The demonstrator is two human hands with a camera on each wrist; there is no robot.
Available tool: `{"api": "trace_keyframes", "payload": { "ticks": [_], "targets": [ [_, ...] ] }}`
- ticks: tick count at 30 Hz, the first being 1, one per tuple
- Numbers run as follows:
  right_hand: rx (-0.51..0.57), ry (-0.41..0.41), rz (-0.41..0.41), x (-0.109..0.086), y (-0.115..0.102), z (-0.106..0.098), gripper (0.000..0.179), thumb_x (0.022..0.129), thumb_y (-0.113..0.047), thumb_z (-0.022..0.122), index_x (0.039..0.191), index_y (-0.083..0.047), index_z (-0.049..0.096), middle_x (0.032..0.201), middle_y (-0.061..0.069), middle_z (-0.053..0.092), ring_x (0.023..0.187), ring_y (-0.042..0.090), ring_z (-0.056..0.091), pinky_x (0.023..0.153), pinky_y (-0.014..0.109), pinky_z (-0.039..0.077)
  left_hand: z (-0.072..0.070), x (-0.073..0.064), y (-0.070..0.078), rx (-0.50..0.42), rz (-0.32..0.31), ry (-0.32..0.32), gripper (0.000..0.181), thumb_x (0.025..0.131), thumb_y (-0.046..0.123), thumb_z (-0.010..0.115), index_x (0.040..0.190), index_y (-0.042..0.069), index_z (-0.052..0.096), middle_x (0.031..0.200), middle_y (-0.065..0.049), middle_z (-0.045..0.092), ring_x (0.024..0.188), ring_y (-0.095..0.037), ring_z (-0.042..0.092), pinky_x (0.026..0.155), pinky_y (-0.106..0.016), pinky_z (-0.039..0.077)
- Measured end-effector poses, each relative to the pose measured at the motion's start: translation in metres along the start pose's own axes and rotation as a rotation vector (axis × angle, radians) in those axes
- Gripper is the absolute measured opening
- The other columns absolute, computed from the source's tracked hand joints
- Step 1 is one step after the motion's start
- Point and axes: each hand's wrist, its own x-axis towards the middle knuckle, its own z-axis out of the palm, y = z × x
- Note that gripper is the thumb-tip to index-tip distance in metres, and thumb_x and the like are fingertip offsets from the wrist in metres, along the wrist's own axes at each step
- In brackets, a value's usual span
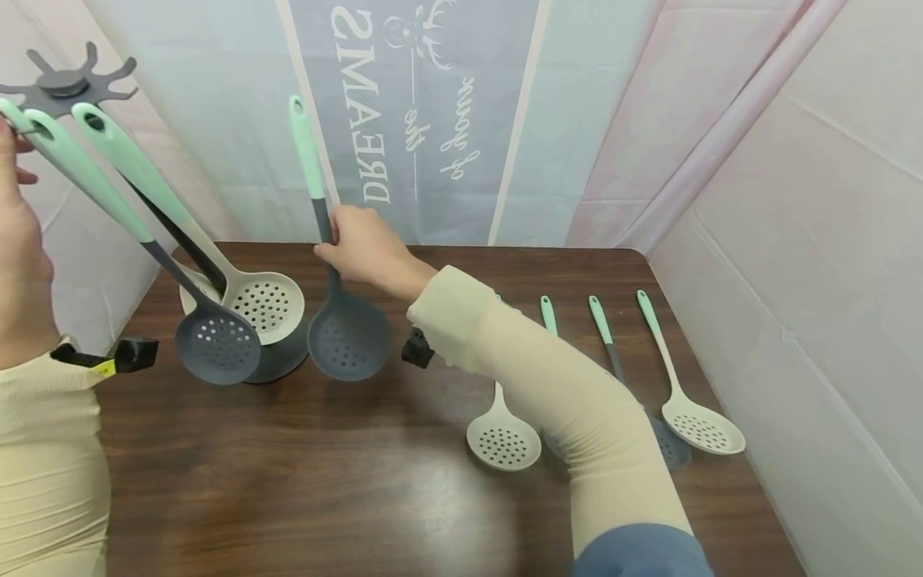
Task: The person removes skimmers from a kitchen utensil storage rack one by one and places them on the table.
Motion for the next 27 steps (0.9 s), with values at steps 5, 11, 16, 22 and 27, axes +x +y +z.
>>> {"api": "trace_keyframes", "payload": {
  "ticks": [5, 11, 16, 22, 27],
  "targets": [
    [-0.039, -0.051, 0.098, -0.005, 0.013, -0.002, 0.022, 0.1, -0.021, 0.068, 0.09, -0.004, 0.057, 0.077, 0.011, 0.071, 0.06, 0.016, 0.07, 0.058, 0.027, 0.055, 0.0, 0.0, -0.001, -0.04, -0.003, 0.0, 0.005, 0.093, 0.005, 0.073, 0.095, 0.001, 0.072, 0.089, -0.009, 0.065, 0.083, -0.014, 0.058, 0.071, -0.017, 0.043],
    [0.022, -0.128, 0.198, -0.011, 0.033, 0.0, 0.021, 0.1, -0.018, 0.067, 0.092, 0.0, 0.059, 0.077, 0.015, 0.072, 0.068, 0.027, 0.074, 0.058, 0.029, 0.059, 0.0, 0.001, -0.002, 0.036, 0.001, -0.009, 0.004, 0.096, 0.006, 0.069, 0.097, 0.005, 0.072, 0.092, -0.007, 0.065, 0.085, -0.012, 0.058, 0.073, -0.017, 0.042],
    [0.04, -0.201, 0.228, -0.014, 0.055, 0.006, 0.021, 0.1, -0.016, 0.066, 0.095, 0.003, 0.06, 0.074, 0.014, 0.071, 0.068, 0.027, 0.074, 0.059, 0.03, 0.06, -0.002, 0.001, -0.001, 0.157, 0.008, -0.018, 0.008, 0.098, 0.01, 0.066, 0.102, 0.008, 0.072, 0.096, -0.003, 0.065, 0.089, -0.01, 0.058, 0.076, -0.016, 0.042],
    [0.088, -0.241, 0.285, -0.022, 0.08, 0.012, 0.02, 0.099, -0.013, 0.066, 0.098, 0.006, 0.06, 0.074, 0.016, 0.072, 0.072, 0.032, 0.075, 0.061, 0.032, 0.061, 0.0, 0.0, 0.002, 0.122, 0.01, -0.025, 0.007, 0.098, 0.007, 0.066, 0.1, 0.007, 0.072, 0.094, -0.005, 0.065, 0.087, -0.011, 0.058, 0.075, -0.017, 0.043],
    [0.112, -0.282, 0.317, -0.03, 0.099, 0.02, 0.021, 0.1, -0.015, 0.065, 0.1, 0.006, 0.059, 0.074, 0.015, 0.072, 0.07, 0.029, 0.074, 0.068, 0.038, 0.062, 0.0, -0.001, 0.003, 0.136, 0.009, -0.02, 0.007, 0.098, 0.008, 0.066, 0.1, 0.009, 0.073, 0.094, -0.004, 0.065, 0.087, -0.01, 0.058, 0.074, -0.017, 0.043]
  ]
}}
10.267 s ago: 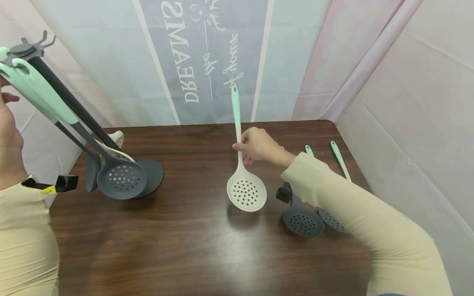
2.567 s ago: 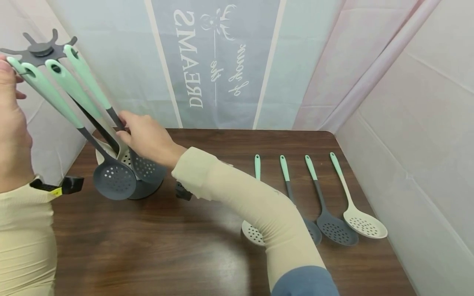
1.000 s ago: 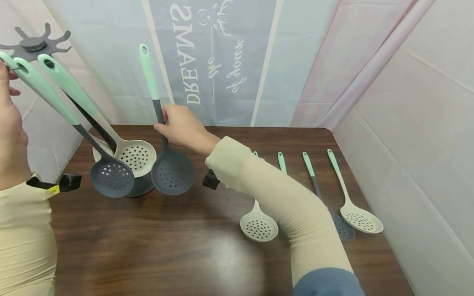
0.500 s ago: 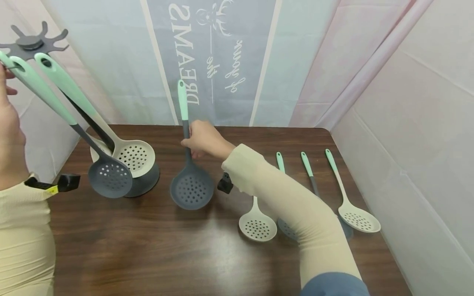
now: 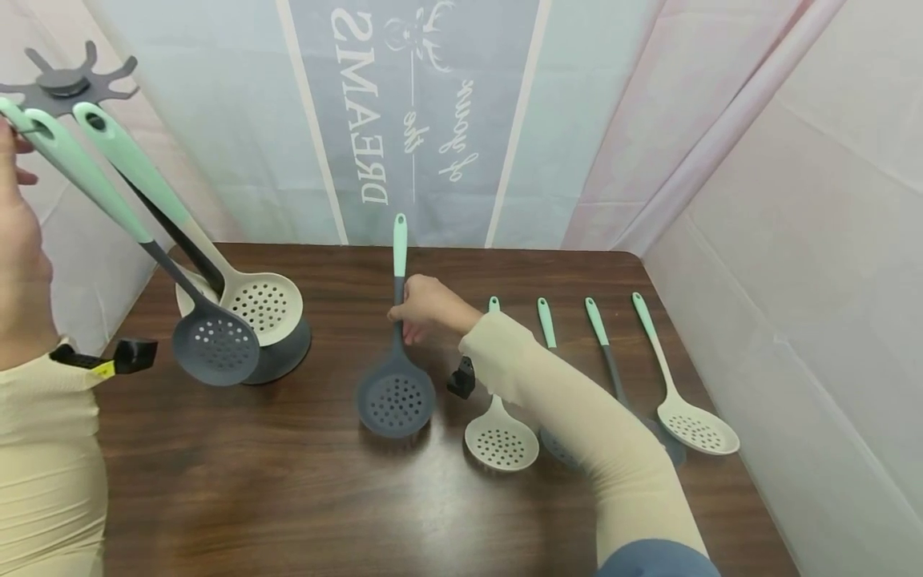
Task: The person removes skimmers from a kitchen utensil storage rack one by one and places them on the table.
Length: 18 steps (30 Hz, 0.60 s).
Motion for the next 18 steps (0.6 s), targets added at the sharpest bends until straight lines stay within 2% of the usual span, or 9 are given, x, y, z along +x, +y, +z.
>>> {"api": "trace_keyframes", "payload": {
  "ticks": [6, 12, 18],
  "targets": [
    [0.087, -0.05, 0.06, -0.004, 0.018, 0.01, 0.021, 0.1, -0.013, 0.066, 0.096, 0.006, 0.057, 0.075, 0.017, 0.071, 0.067, 0.028, 0.073, 0.081, 0.051, 0.06, 0.003, -0.002, 0.001, 0.029, 0.009, -0.009, 0.008, 0.099, 0.008, 0.065, 0.101, 0.009, 0.073, 0.094, -0.003, 0.065, 0.087, -0.01, 0.059, 0.075, -0.017, 0.043],
    [0.09, -0.107, 0.112, -0.005, 0.035, 0.021, 0.02, 0.1, -0.013, 0.066, 0.092, 0.004, 0.058, 0.075, 0.016, 0.072, 0.061, 0.021, 0.072, 0.077, 0.046, 0.061, 0.004, -0.001, 0.0, 0.017, 0.005, -0.011, 0.007, 0.098, 0.008, 0.066, 0.101, 0.008, 0.072, 0.095, -0.004, 0.065, 0.087, -0.01, 0.059, 0.075, -0.017, 0.043],
    [0.063, -0.179, 0.141, -0.007, 0.04, 0.027, 0.021, 0.099, -0.013, 0.066, 0.089, 0.005, 0.062, 0.075, 0.016, 0.072, 0.058, 0.018, 0.07, 0.075, 0.044, 0.062, 0.0, 0.002, -0.005, 0.001, -0.026, 0.002, 0.007, 0.098, 0.011, 0.066, 0.1, 0.009, 0.073, 0.097, -0.004, 0.064, 0.089, -0.01, 0.058, 0.074, -0.016, 0.041]
  ]
}}
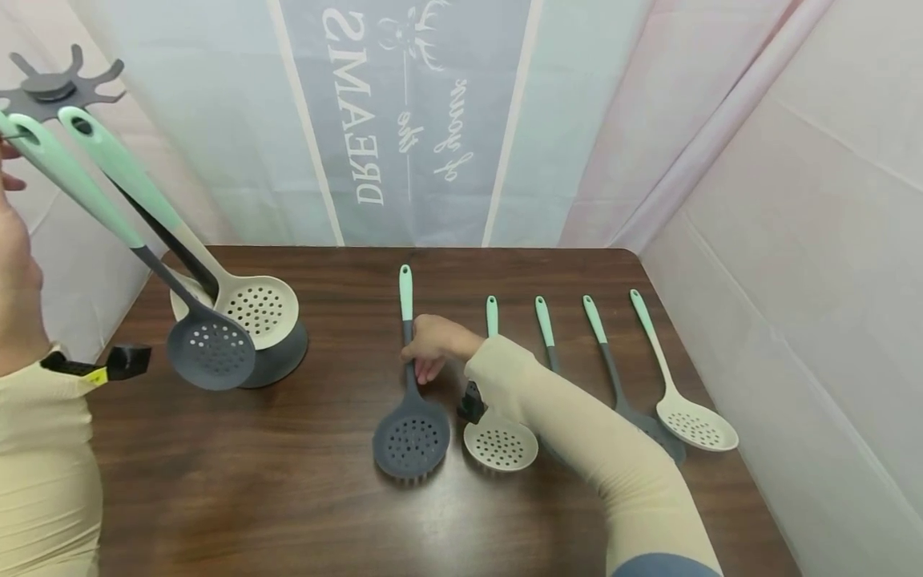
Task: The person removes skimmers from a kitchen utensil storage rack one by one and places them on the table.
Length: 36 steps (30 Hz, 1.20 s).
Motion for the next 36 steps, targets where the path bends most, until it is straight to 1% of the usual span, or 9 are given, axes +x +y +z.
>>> {"api": "trace_keyframes", "payload": {
  "ticks": [6, 11, 13, 14, 18, 26, 29, 31, 36],
  "targets": [
    [-0.028, 0.017, 0.018, 0.002, 0.004, 0.002, 0.025, 0.1, -0.014, 0.065, 0.084, 0.004, 0.067, 0.073, 0.015, 0.072, 0.058, 0.018, 0.07, 0.073, 0.042, 0.062, -0.002, 0.002, -0.001, 0.036, 0.007, -0.003, 0.007, 0.099, 0.012, 0.066, 0.101, 0.011, 0.073, 0.098, -0.003, 0.064, 0.09, -0.01, 0.058, 0.074, -0.016, 0.042],
    [-0.02, 0.029, 0.043, 0.007, 0.012, 0.004, 0.024, 0.1, -0.013, 0.065, 0.082, 0.004, 0.067, 0.071, 0.014, 0.072, 0.056, 0.016, 0.069, 0.065, 0.034, 0.062, 0.0, 0.001, 0.0, -0.046, 0.0, -0.004, 0.005, 0.097, 0.009, 0.068, 0.098, 0.008, 0.073, 0.096, -0.006, 0.065, 0.089, -0.012, 0.06, 0.073, -0.017, 0.042],
    [-0.021, 0.02, 0.047, 0.009, 0.014, 0.004, 0.025, 0.1, -0.012, 0.065, 0.082, 0.005, 0.067, 0.071, 0.014, 0.072, 0.055, 0.016, 0.069, 0.063, 0.033, 0.061, 0.0, 0.0, 0.001, -0.047, 0.001, -0.004, 0.004, 0.097, 0.009, 0.068, 0.098, 0.009, 0.073, 0.096, -0.006, 0.065, 0.089, -0.012, 0.06, 0.073, -0.017, 0.042],
    [-0.023, 0.015, 0.047, 0.009, 0.015, 0.004, 0.025, 0.1, -0.012, 0.065, 0.082, 0.005, 0.067, 0.071, 0.014, 0.072, 0.055, 0.015, 0.069, 0.063, 0.033, 0.061, 0.0, 0.0, 0.001, -0.02, 0.008, -0.004, 0.005, 0.097, 0.01, 0.067, 0.099, 0.01, 0.072, 0.096, -0.005, 0.065, 0.089, -0.012, 0.06, 0.074, -0.017, 0.042],
    [-0.047, 0.002, 0.046, 0.01, 0.017, 0.002, 0.026, 0.099, -0.012, 0.065, 0.082, 0.006, 0.07, 0.071, 0.015, 0.072, 0.056, 0.016, 0.069, 0.063, 0.033, 0.061, -0.001, -0.002, 0.003, 0.016, 0.017, -0.001, 0.007, 0.098, 0.01, 0.066, 0.101, 0.009, 0.072, 0.096, -0.004, 0.065, 0.089, -0.01, 0.06, 0.074, -0.016, 0.043],
    [-0.058, 0.027, 0.065, 0.015, 0.025, -0.003, 0.027, 0.098, -0.015, 0.068, 0.082, 0.006, 0.072, 0.071, 0.014, 0.072, 0.055, 0.015, 0.069, 0.061, 0.031, 0.061, -0.001, -0.003, 0.004, -0.042, 0.019, 0.002, 0.005, 0.097, 0.007, 0.067, 0.098, 0.008, 0.072, 0.094, -0.005, 0.065, 0.088, -0.012, 0.06, 0.073, -0.017, 0.042],
    [-0.056, 0.029, 0.069, 0.017, 0.027, -0.003, 0.027, 0.098, -0.016, 0.068, 0.081, 0.005, 0.072, 0.071, 0.014, 0.073, 0.055, 0.015, 0.069, 0.06, 0.031, 0.061, -0.001, -0.003, 0.005, -0.034, 0.023, 0.002, 0.005, 0.097, 0.007, 0.067, 0.097, 0.008, 0.073, 0.094, -0.005, 0.066, 0.087, -0.011, 0.06, 0.075, -0.017, 0.042],
    [-0.061, 0.034, 0.073, 0.017, 0.028, -0.002, 0.028, 0.098, -0.017, 0.068, 0.081, 0.005, 0.072, 0.072, 0.014, 0.073, 0.055, 0.015, 0.069, 0.06, 0.031, 0.061, -0.001, -0.003, 0.005, -0.002, 0.031, 0.0, 0.006, 0.098, 0.008, 0.067, 0.099, 0.008, 0.073, 0.094, -0.004, 0.066, 0.087, -0.011, 0.06, 0.076, -0.017, 0.042],
    [-0.113, 0.054, 0.092, 0.02, 0.031, -0.001, 0.029, 0.098, -0.02, 0.068, 0.08, 0.002, 0.073, 0.073, 0.013, 0.073, 0.056, 0.017, 0.07, 0.059, 0.031, 0.06, -0.001, -0.003, 0.005, 0.025, 0.04, -0.005, 0.007, 0.098, 0.009, 0.066, 0.1, 0.008, 0.072, 0.095, -0.003, 0.066, 0.087, -0.01, 0.059, 0.076, -0.017, 0.042]
  ]
}}
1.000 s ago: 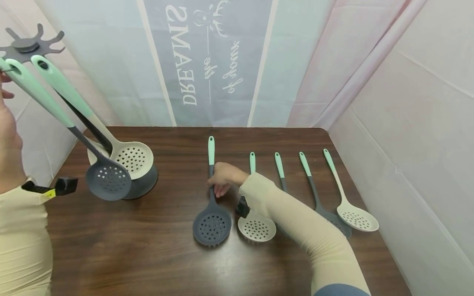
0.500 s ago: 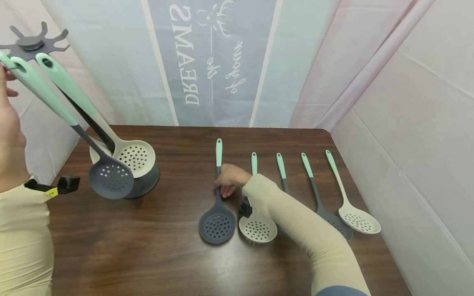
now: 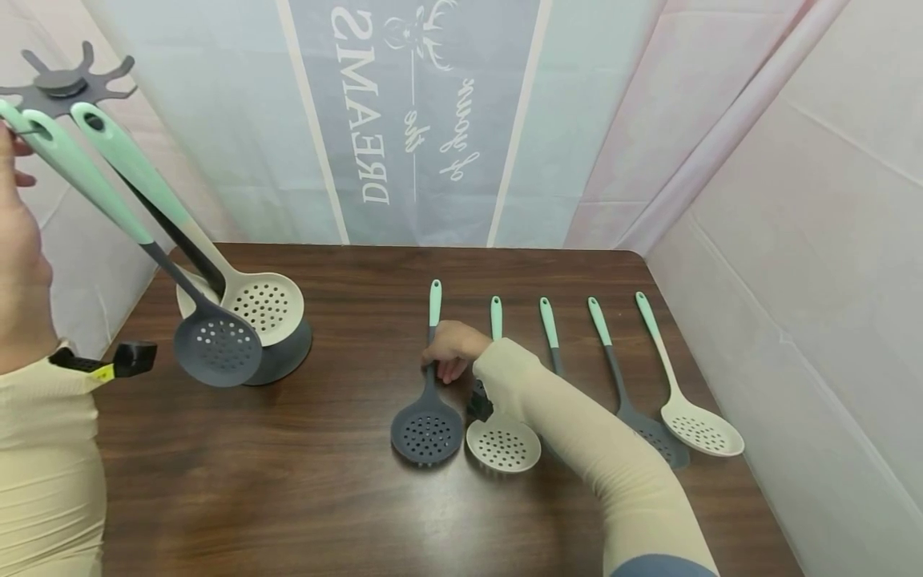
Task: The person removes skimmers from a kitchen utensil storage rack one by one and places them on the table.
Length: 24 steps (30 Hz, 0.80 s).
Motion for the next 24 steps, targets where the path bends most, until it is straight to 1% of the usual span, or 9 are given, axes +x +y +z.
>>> {"api": "trace_keyframes", "payload": {
  "ticks": [3, 4, 7, 14, 15, 19, 20, 21, 24],
  "targets": [
    [-0.031, 0.009, 0.017, 0.0008, 0.0007, -0.0001, 0.03, 0.099, -0.023, 0.067, 0.081, 0.001, 0.073, 0.074, 0.013, 0.074, 0.059, 0.018, 0.071, 0.059, 0.031, 0.06, -0.0011, 0.0002, -0.0005, -0.006, 0.0, 0.003, 0.007, 0.098, 0.009, 0.067, 0.101, 0.007, 0.072, 0.095, -0.004, 0.066, 0.087, -0.01, 0.059, 0.076, -0.017, 0.042],
    [-0.035, 0.01, 0.023, 0.0008, 0.0008, -0.0003, 0.03, 0.099, -0.023, 0.068, 0.082, 0.001, 0.073, 0.075, 0.013, 0.074, 0.06, 0.019, 0.071, 0.059, 0.031, 0.06, -0.0014, 0.0002, -0.0005, 0.006, 0.001, 0.003, 0.008, 0.098, 0.009, 0.067, 0.103, 0.006, 0.072, 0.095, -0.003, 0.066, 0.088, -0.01, 0.059, 0.076, -0.017, 0.042],
    [-0.042, 0.009, 0.032, 0.0004, 0.0003, -0.0011, 0.03, 0.099, -0.024, 0.068, 0.083, 0.001, 0.073, 0.076, 0.013, 0.074, 0.06, 0.018, 0.071, 0.06, 0.031, 0.06, -0.0016, 0.0005, -0.0002, -0.001, -0.003, 0.009, 0.009, 0.098, 0.009, 0.067, 0.105, 0.004, 0.072, 0.096, -0.003, 0.066, 0.088, -0.01, 0.06, 0.077, -0.017, 0.043],
    [-0.069, 0.016, 0.017, 0.0064, -0.0011, 0.002, 0.031, 0.098, -0.025, 0.068, 0.08, 0.0, 0.073, 0.071, 0.013, 0.072, 0.054, 0.015, 0.068, 0.056, 0.029, 0.059, -0.0029, 0.0015, 0.0002, -0.027, -0.006, 0.019, 0.007, 0.097, 0.008, 0.068, 0.102, 0.005, 0.072, 0.095, -0.004, 0.066, 0.087, -0.011, 0.06, 0.076, -0.017, 0.043],
    [-0.072, 0.017, 0.019, 0.0072, -0.0013, 0.0025, 0.032, 0.098, -0.025, 0.068, 0.08, 0.0, 0.073, 0.07, 0.012, 0.072, 0.053, 0.015, 0.067, 0.056, 0.029, 0.059, -0.0025, 0.0018, -0.0002, -0.061, -0.012, 0.02, 0.006, 0.097, 0.007, 0.068, 0.1, 0.004, 0.072, 0.094, -0.006, 0.065, 0.086, -0.011, 0.059, 0.075, -0.017, 0.043],
    [-0.086, 0.023, 0.036, 0.0084, -0.0017, 0.0035, 0.033, 0.098, -0.027, 0.068, 0.078, -0.001, 0.073, 0.07, 0.012, 0.072, 0.053, 0.015, 0.067, 0.056, 0.029, 0.059, -0.001, 0.0028, -0.0016, -0.14, -0.017, 0.02, 0.002, 0.094, 0.006, 0.071, 0.095, 0.004, 0.072, 0.091, -0.008, 0.064, 0.083, -0.014, 0.058, 0.073, -0.018, 0.043],
    [-0.094, 0.025, 0.038, 0.0082, -0.0017, 0.0034, 0.033, 0.098, -0.027, 0.068, 0.078, -0.001, 0.073, 0.07, 0.012, 0.072, 0.053, 0.015, 0.067, 0.055, 0.029, 0.059, -0.0004, 0.0028, -0.0019, -0.178, -0.021, 0.023, 0.002, 0.093, 0.005, 0.072, 0.093, 0.003, 0.072, 0.091, -0.009, 0.064, 0.082, -0.015, 0.058, 0.072, -0.018, 0.043],
    [-0.107, 0.029, 0.038, 0.0081, -0.0015, 0.0033, 0.034, 0.098, -0.028, 0.068, 0.078, -0.001, 0.073, 0.07, 0.012, 0.072, 0.054, 0.016, 0.068, 0.056, 0.029, 0.059, 0.0001, 0.003, -0.002, -0.212, -0.025, 0.026, 0.003, 0.092, 0.004, 0.073, 0.092, 0.002, 0.072, 0.09, -0.01, 0.064, 0.081, -0.016, 0.058, 0.071, -0.019, 0.043],
    [-0.173, 0.073, 0.022, 0.0076, -0.0015, 0.0007, 0.035, 0.098, -0.033, 0.069, 0.079, -0.003, 0.073, 0.069, 0.011, 0.07, 0.056, 0.018, 0.069, 0.055, 0.03, 0.058, 0.0017, 0.0028, -0.0014, -0.249, -0.025, 0.028, 0.002, 0.092, 0.002, 0.073, 0.092, 0.0, 0.071, 0.093, -0.012, 0.064, 0.081, -0.017, 0.059, 0.07, -0.019, 0.044]
  ]
}}
